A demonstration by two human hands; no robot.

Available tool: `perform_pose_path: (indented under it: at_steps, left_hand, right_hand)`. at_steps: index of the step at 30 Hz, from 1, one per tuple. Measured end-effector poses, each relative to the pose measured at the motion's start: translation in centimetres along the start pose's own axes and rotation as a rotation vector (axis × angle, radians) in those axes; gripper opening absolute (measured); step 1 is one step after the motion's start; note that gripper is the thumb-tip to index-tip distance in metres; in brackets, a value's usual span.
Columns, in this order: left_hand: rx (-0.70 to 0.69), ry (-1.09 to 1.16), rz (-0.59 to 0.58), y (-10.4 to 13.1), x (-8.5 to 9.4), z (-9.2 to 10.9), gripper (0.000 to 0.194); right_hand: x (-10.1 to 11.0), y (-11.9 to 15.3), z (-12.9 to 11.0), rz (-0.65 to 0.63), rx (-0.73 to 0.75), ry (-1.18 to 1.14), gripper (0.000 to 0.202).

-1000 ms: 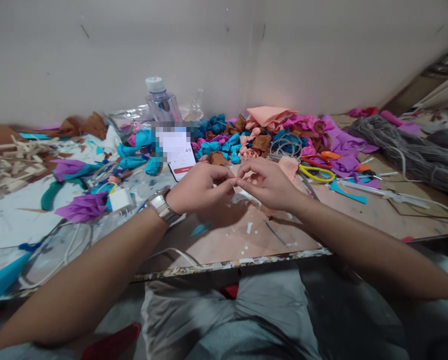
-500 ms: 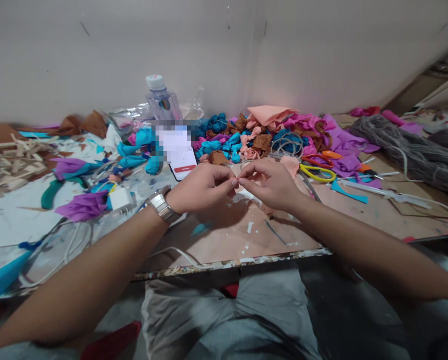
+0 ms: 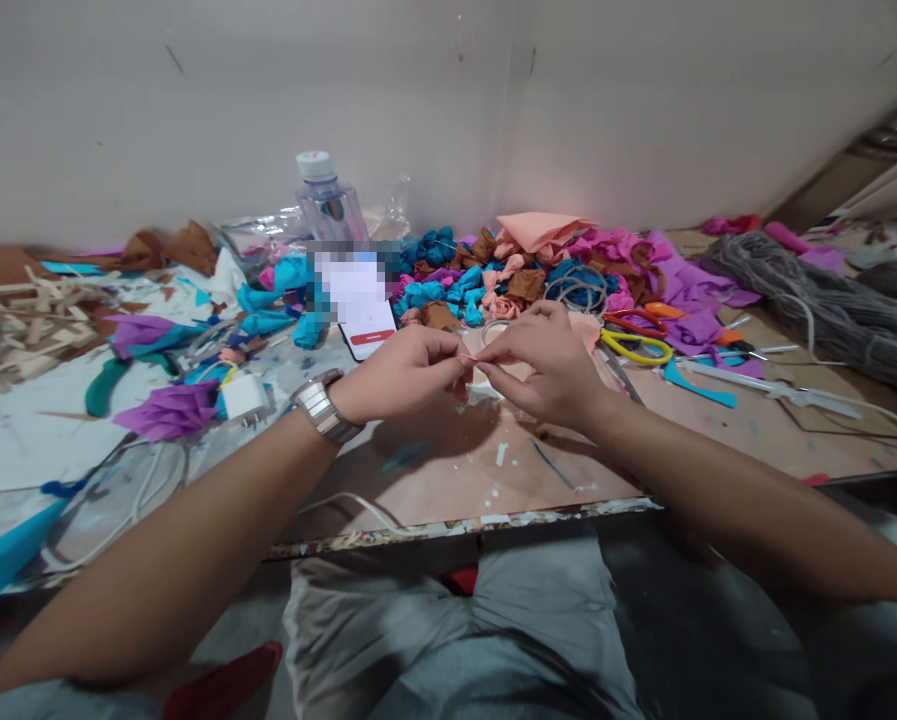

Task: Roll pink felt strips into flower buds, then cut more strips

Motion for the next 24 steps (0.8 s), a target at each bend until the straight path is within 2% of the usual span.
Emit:
perform_pose_path:
  at_steps: [5,9,13,17,24]
  left_hand:
    - [-0.089,-0.134,0.013,0.2,0.1,0.9,0.031]
    - [-0.083,-0.068,-0.024,0.3,-0.2,0.9,0.034]
    - [-0.02,0.091,-0.069,0.3,-0.6,0.6,0.034]
    - [0.097,0.254,-0.074,0.2,-0.7,0.1,0.026]
    - [0.186,0.362,-0.093,0.4,-1.0,-0.3,0.019]
  right_hand:
    - [0.4,-0.2,-0.3,0.029,-0.006,-0.025,0.007]
    - [0.4,-0.2,-0.3,0.013,-0.023,-0.023,0.01]
    - [0.4,-0.2,-0.3,0.007,-0.01,-0.018,0.011]
    - [0.4,-0.3,-0.7,-0.014,0.041,-0.005,0.012]
    - [0.5,-0.4,-1.4,-0.015,0.108,0.044,0.014]
Point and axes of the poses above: each hand's wrist, its own y-axis away from the middle knuckle, its own x-axis out of the back of the hand, z = x × y, the point moved 10 cm from there along -y, towards the middle knuckle, and after that the axes turned 15 degrees about z, right-handed, at the moved point
